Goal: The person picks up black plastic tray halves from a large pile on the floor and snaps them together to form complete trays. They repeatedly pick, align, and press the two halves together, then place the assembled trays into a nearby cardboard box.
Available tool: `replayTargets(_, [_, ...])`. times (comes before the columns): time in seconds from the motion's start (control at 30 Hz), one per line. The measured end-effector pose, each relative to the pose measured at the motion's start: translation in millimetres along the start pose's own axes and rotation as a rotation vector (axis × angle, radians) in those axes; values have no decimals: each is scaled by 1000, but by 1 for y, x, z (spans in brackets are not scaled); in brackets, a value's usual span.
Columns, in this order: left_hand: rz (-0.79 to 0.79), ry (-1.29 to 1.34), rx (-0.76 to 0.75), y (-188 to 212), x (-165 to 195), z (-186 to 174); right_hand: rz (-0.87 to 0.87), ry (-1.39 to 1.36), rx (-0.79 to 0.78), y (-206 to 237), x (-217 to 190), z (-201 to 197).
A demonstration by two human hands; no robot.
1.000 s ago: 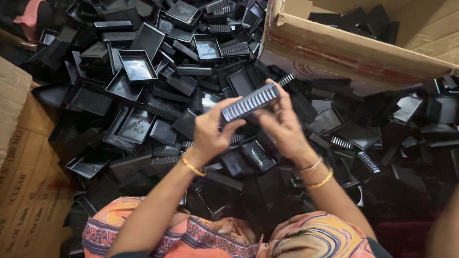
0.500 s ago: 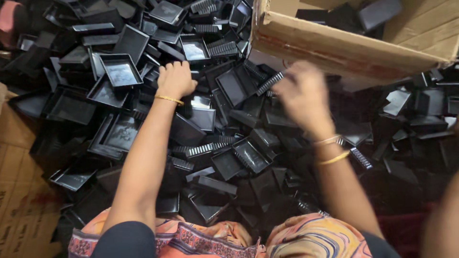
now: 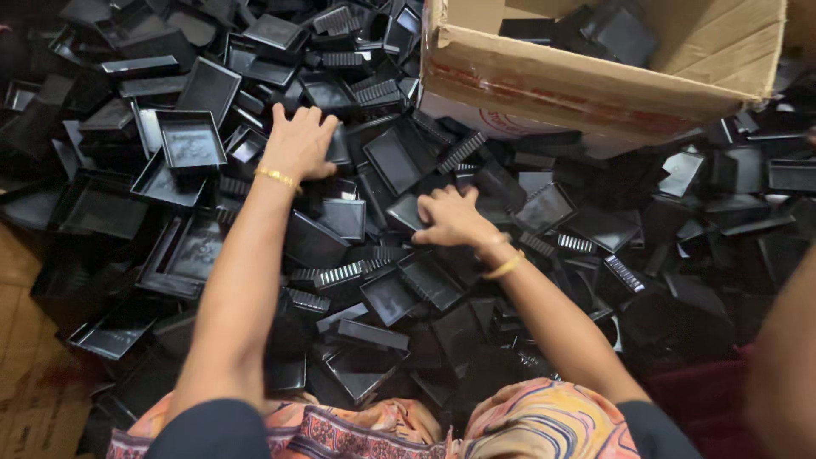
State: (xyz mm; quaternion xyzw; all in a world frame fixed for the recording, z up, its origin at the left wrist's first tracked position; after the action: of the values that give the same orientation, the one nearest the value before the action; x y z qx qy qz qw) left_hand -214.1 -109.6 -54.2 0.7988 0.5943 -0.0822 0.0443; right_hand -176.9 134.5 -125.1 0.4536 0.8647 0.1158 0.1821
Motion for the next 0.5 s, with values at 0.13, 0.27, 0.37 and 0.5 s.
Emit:
replayTargets(0.13, [65, 646, 490, 50, 11, -33, -360, -624, 512, 44, -1, -30])
replayTargets(0.27, [428, 999, 549, 113, 78, -43, -570, -1257, 316, 72, -22, -39])
replayTargets(0.37, [373, 1091, 586, 135, 100, -42, -675, -1324, 223, 86, -46, -40])
replayTargets(0.5, [407, 1118, 628, 141, 103, -47, -710, -1307, 197, 92, -55, -31])
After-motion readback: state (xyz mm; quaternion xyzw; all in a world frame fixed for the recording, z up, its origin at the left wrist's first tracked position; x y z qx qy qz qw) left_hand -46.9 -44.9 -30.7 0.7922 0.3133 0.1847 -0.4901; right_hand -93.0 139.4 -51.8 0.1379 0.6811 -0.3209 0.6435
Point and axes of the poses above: each hand's wrist, its own y-axis away from the middle knuckle, its own z-axis out of the palm, x = y × z, the point moved 4 cm from there along -y, towards the middle knuckle, and after that the axes turned 7 degrees about -x, right-handed, at the moved point
